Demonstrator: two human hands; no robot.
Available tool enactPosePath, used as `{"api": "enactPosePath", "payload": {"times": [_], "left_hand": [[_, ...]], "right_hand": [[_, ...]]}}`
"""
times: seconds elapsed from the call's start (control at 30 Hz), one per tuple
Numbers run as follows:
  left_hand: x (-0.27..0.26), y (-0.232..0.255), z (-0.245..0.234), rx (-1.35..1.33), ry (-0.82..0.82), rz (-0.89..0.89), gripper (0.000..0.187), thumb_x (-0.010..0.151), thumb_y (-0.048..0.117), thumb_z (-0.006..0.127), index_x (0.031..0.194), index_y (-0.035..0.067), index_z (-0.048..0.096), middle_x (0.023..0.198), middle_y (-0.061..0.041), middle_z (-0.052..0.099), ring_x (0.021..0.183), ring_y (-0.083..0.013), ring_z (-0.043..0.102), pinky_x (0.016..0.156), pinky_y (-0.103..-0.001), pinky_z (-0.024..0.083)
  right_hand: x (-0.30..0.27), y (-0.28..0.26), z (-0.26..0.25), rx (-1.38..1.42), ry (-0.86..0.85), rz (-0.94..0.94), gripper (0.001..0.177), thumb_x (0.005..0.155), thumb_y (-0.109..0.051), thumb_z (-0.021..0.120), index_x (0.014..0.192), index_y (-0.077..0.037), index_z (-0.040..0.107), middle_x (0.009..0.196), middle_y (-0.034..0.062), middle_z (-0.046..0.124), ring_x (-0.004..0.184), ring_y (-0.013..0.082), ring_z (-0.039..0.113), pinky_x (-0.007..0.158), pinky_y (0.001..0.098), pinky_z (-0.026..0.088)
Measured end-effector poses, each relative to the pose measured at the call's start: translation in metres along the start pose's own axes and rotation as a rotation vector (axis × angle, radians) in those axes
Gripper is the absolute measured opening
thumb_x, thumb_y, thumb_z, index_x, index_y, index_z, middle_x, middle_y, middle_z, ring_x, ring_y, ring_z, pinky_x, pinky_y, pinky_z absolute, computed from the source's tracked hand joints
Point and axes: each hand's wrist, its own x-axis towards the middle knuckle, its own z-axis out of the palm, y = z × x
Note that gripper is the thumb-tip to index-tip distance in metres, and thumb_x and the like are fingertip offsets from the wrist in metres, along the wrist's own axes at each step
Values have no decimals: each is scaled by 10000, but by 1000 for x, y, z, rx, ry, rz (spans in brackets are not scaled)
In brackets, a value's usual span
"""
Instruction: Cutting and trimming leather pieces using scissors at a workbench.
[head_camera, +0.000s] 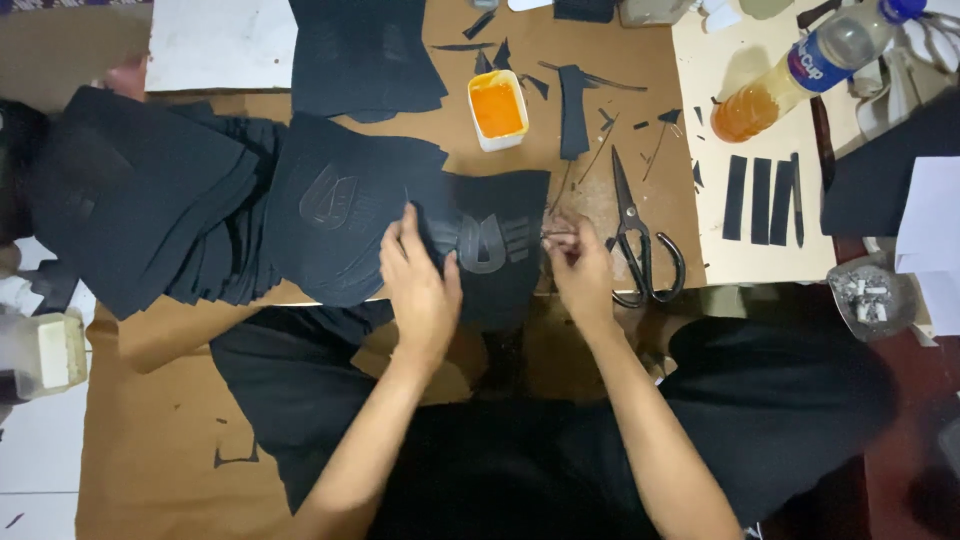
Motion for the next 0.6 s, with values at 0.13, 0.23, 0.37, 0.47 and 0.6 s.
{"api": "enactPosePath", "payload": {"times": [0.13,0.23,0.37,0.47,0.6], "left_hand": [[-10,13,20,69,74,379,576,900,-2,720,1444,41,537,1493,-269,459,1324,-424,521,1038,-522,452],[-16,18,38,-14,-247,592,524,1043,196,552,1534,40,457,1621,-181,397,1515,-362,342,1223,-600,184],[-18,8,61,102,-372,596,615,1064,405,456,1578,74,394,1639,-126,378,1539,-315,291,1239,-635,117],[-12,8,62,108,-468,565,595,1086,429,391,1574,88,403,1638,-115,380,1538,-295,293,1232,-653,110],[13,-24,83,-170,-570,427,437,1058,307,462,1458,171,572,1517,-79,550,1444,-227,472,1211,-594,235]], "right_hand": [[-2,-7,-20,-33,58,-124,399,925,33,656,1318,-29,626,1092,245,718,974,388,720,783,449,600],[-3,7,-43,-182,181,-99,372,900,27,694,1258,-65,664,1084,148,663,1050,366,660,858,469,554],[-3,53,-70,-493,178,-24,344,923,-235,767,1206,-79,649,1065,141,550,1099,393,577,914,500,502],[-5,65,-71,-564,145,13,443,879,-262,822,1199,-46,604,1089,160,540,1104,410,592,928,469,516],[-2,72,-75,-531,125,88,524,874,-195,827,1205,39,496,1087,267,553,1099,511,596,926,536,514]]}}
